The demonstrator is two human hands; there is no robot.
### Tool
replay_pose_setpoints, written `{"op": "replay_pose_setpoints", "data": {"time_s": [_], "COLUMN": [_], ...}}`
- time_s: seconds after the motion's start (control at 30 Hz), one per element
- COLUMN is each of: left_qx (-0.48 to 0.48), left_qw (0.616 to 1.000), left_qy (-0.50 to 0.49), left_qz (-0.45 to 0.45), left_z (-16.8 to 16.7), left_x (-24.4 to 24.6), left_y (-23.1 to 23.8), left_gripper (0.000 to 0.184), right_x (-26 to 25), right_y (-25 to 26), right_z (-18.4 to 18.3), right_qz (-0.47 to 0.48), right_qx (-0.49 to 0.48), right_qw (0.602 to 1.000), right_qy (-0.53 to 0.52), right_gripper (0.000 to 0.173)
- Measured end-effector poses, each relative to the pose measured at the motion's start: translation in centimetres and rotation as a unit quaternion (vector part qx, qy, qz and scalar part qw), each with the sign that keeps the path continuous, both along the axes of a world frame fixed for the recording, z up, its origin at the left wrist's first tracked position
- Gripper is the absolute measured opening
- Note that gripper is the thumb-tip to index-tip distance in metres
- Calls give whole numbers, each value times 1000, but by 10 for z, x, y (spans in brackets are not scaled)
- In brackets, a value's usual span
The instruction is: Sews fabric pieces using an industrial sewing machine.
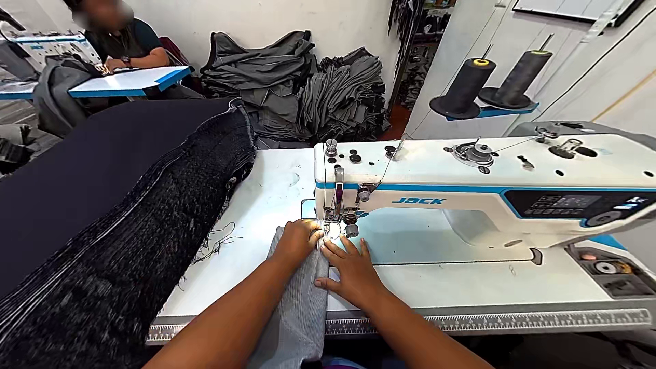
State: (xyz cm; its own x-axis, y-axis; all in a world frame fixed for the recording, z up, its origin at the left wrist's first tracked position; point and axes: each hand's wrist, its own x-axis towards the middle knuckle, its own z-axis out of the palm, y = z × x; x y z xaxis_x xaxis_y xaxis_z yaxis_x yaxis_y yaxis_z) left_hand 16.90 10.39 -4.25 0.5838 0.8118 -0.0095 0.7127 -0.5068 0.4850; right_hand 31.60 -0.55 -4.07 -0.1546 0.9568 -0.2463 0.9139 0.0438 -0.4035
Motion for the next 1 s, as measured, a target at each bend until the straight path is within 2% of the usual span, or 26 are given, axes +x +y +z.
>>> {"op": "replay_pose_setpoints", "data": {"time_s": [0.23, 0.5, 0.67, 0.9, 1.0], "left_qx": [44, 42, 64, 121, 183], "left_qw": [999, 999, 997, 992, 983], "left_qy": [0, 26, 43, 27, -8], "left_qz": [-8, -2, 0, 23, 31], "left_z": [-2, 2, 3, 6, 1], "left_x": [2, 3, 8, 20, 22], "left_y": [2, 4, 22, 49, 49], "left_gripper": [25, 27, 29, 20, 17], "right_x": [-1, 0, -2, -1, 0], "right_y": [4, 4, 4, 2, 1], "right_z": [3, 6, 6, 2, -4], "right_qz": [-10, -5, -8, -7, -14], "right_qx": [-19, -27, -28, -19, 11], "right_qw": [1000, 1000, 1000, 1000, 999], "right_qy": [5, 8, 11, 22, 36], "right_gripper": [83, 80, 78, 78, 76]}}
